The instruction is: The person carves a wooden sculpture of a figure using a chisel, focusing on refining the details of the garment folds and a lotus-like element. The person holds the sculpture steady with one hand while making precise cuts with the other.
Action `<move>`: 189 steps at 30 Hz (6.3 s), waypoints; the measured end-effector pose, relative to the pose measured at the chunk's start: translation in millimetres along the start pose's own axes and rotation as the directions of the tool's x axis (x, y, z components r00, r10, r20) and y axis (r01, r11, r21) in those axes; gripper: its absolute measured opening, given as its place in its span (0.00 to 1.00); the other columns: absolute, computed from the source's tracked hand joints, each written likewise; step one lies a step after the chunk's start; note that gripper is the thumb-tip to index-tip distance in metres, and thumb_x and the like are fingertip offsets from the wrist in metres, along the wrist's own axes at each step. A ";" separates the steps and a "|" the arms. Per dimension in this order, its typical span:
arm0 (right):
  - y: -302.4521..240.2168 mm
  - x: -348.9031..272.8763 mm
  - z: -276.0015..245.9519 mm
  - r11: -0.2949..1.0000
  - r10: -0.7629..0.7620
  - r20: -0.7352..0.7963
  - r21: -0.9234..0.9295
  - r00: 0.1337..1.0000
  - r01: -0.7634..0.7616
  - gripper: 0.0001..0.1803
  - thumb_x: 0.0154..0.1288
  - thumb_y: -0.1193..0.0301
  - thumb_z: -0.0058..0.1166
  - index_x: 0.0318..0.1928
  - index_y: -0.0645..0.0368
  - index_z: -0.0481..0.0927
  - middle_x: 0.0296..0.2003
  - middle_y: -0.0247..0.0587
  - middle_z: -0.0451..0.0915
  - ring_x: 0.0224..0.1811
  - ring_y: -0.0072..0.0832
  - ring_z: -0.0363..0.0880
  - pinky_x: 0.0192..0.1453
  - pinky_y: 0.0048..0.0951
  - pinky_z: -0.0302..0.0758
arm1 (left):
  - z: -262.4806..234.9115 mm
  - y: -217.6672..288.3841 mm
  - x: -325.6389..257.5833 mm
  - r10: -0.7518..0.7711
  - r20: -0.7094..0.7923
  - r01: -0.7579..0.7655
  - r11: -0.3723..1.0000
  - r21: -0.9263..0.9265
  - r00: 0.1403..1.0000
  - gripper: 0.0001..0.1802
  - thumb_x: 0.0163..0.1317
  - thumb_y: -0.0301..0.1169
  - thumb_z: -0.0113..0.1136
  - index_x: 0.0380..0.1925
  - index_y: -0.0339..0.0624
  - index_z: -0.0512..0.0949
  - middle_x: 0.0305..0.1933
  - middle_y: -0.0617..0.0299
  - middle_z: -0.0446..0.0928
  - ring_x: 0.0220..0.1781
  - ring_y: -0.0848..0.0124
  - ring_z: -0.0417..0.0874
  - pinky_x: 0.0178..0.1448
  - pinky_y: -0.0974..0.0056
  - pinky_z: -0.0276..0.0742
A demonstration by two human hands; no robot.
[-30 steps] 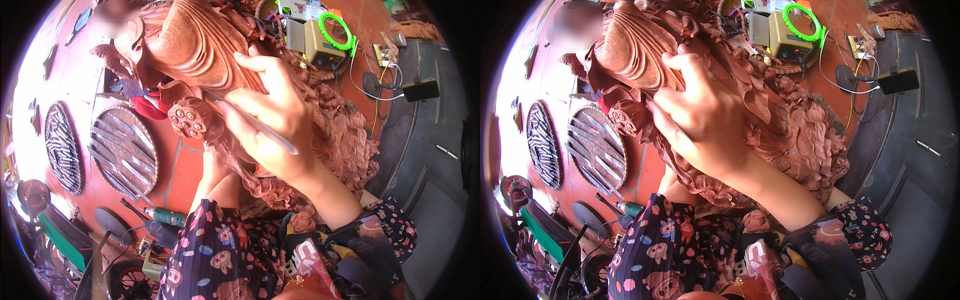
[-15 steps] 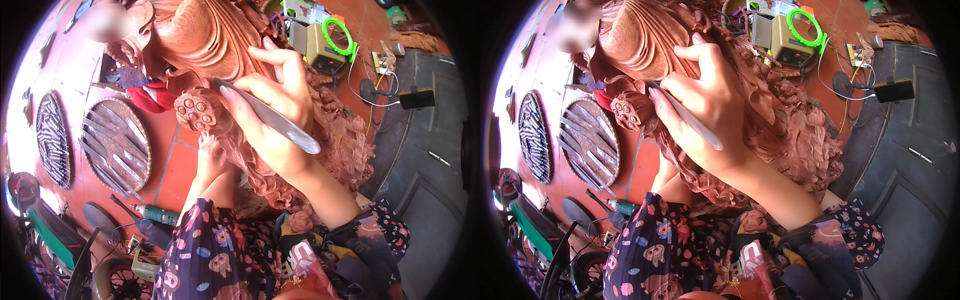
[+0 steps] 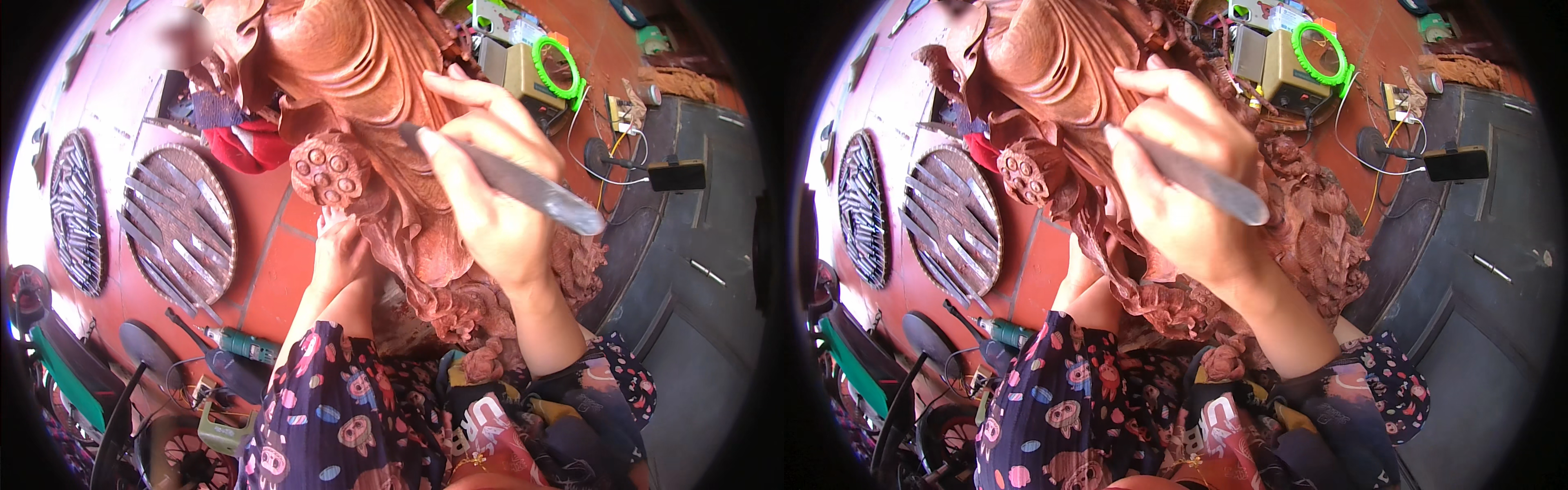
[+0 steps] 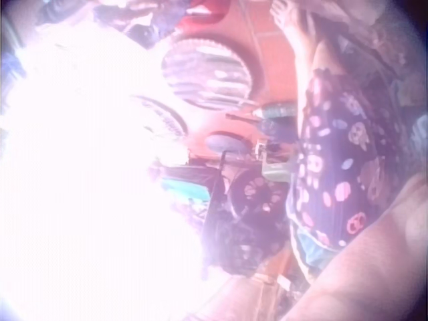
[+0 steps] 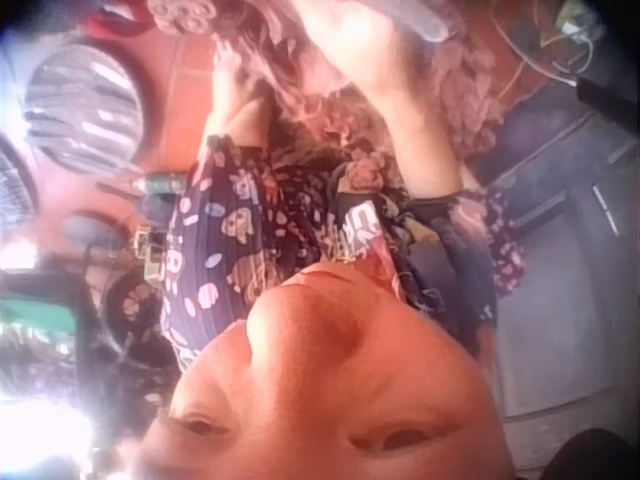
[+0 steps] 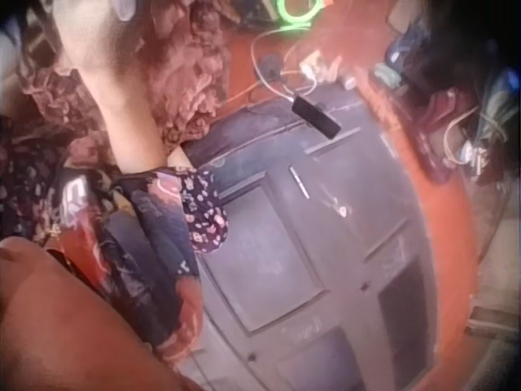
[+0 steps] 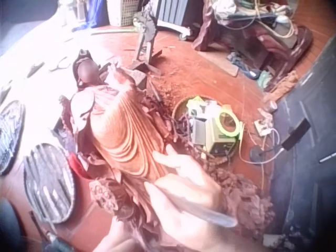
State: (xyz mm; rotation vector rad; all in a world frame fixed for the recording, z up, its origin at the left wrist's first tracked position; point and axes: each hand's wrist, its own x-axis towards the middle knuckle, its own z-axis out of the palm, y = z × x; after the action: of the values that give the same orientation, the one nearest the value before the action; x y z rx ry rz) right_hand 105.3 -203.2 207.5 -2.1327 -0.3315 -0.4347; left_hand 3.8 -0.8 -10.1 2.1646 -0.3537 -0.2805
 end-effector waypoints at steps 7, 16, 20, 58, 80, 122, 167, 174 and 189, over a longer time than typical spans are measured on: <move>-5.9 2.5 -1.6 0.997 0.015 0.084 -0.076 0.996 -0.009 0.04 0.58 0.82 0.68 0.34 0.70 0.86 0.45 0.52 0.83 0.49 0.37 0.85 0.60 0.36 0.79 | 2.2 -0.4 -2.2 -0.023 -0.024 0.022 1.000 -0.019 0.999 0.09 0.58 0.29 0.68 0.37 0.39 0.80 0.43 0.49 0.82 0.50 0.45 0.82 0.66 0.44 0.69; -5.6 10.1 -4.0 0.990 -0.047 0.105 -0.125 0.993 0.061 0.02 0.60 0.82 0.67 0.34 0.69 0.87 0.39 0.48 0.85 0.46 0.31 0.85 0.50 0.29 0.77 | -3.5 6.5 1.9 0.009 -0.085 -0.019 0.992 -0.123 0.996 0.11 0.63 0.30 0.67 0.44 0.40 0.84 0.49 0.47 0.84 0.55 0.46 0.83 0.63 0.50 0.74; -4.4 15.1 -17.5 0.993 -0.057 0.130 -0.096 0.990 0.070 0.04 0.62 0.79 0.66 0.33 0.68 0.87 0.40 0.48 0.86 0.47 0.32 0.85 0.51 0.30 0.76 | -1.7 6.5 0.2 -0.074 -0.022 0.070 0.985 -0.160 0.997 0.11 0.62 0.30 0.66 0.44 0.40 0.83 0.49 0.46 0.83 0.54 0.46 0.83 0.64 0.50 0.74; -13.8 4.9 5.9 0.969 -0.041 0.092 -0.239 0.995 0.062 0.05 0.60 0.79 0.70 0.36 0.68 0.88 0.39 0.46 0.84 0.47 0.33 0.85 0.51 0.31 0.77 | 2.5 0.4 -2.4 -0.104 0.030 0.104 0.995 0.001 0.994 0.31 0.64 0.36 0.65 0.68 0.45 0.73 0.74 0.40 0.68 0.76 0.37 0.65 0.78 0.41 0.58; 15.2 -1.4 7.4 0.970 -0.242 -0.093 0.010 0.966 0.244 0.09 0.54 0.81 0.70 0.36 0.68 0.85 0.44 0.60 0.81 0.42 0.47 0.84 0.45 0.37 0.81 | 7.6 -5.5 -0.5 -0.022 -0.041 0.024 0.999 0.039 0.999 0.09 0.61 0.29 0.65 0.38 0.39 0.79 0.52 0.45 0.79 0.63 0.43 0.76 0.70 0.43 0.65; 9.6 -10.3 16.9 0.982 -0.103 -0.098 -0.168 0.990 0.085 0.07 0.57 0.68 0.71 0.30 0.55 0.85 0.47 0.44 0.82 0.30 0.36 0.86 0.31 0.36 0.80 | 19.1 -10.5 -3.1 -0.136 -0.106 0.100 0.951 -0.293 0.985 0.11 0.60 0.30 0.66 0.43 0.43 0.86 0.47 0.47 0.85 0.61 0.44 0.80 0.71 0.43 0.64; -19.8 -3.4 13.3 0.985 0.146 -0.045 -0.088 0.988 -0.149 0.05 0.55 0.77 0.71 0.32 0.64 0.87 0.46 0.57 0.82 0.52 0.47 0.85 0.65 0.46 0.79 | 17.5 -26.1 -5.1 0.039 0.066 -0.031 0.992 -0.126 0.997 0.14 0.61 0.33 0.60 0.44 0.38 0.80 0.45 0.44 0.80 0.53 0.44 0.78 0.68 0.41 0.65; -11.1 -0.2 4.5 0.995 0.085 -0.025 -0.052 0.996 -0.086 0.04 0.57 0.80 0.69 0.32 0.68 0.86 0.46 0.56 0.82 0.53 0.43 0.86 0.68 0.47 0.77 | 11.1 -15.3 -0.7 0.054 0.020 -0.052 0.993 -0.104 0.998 0.12 0.59 0.30 0.62 0.41 0.38 0.81 0.42 0.45 0.80 0.51 0.44 0.79 0.65 0.41 0.67; -8.4 3.4 -3.7 0.991 0.134 0.037 0.023 0.990 -0.135 0.04 0.61 0.79 0.67 0.34 0.68 0.87 0.47 0.54 0.84 0.48 0.36 0.85 0.52 0.35 0.79 | -6.4 9.1 5.6 0.038 -0.057 -0.041 0.999 -0.036 0.998 0.07 0.57 0.26 0.65 0.35 0.38 0.80 0.36 0.48 0.80 0.46 0.45 0.81 0.58 0.47 0.73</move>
State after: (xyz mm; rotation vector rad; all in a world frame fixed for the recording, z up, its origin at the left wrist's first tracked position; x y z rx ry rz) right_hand 104.4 -201.3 217.1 -2.1247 -0.2101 -0.3132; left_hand 9.8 -3.0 0.7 2.1221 -0.3560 -0.2014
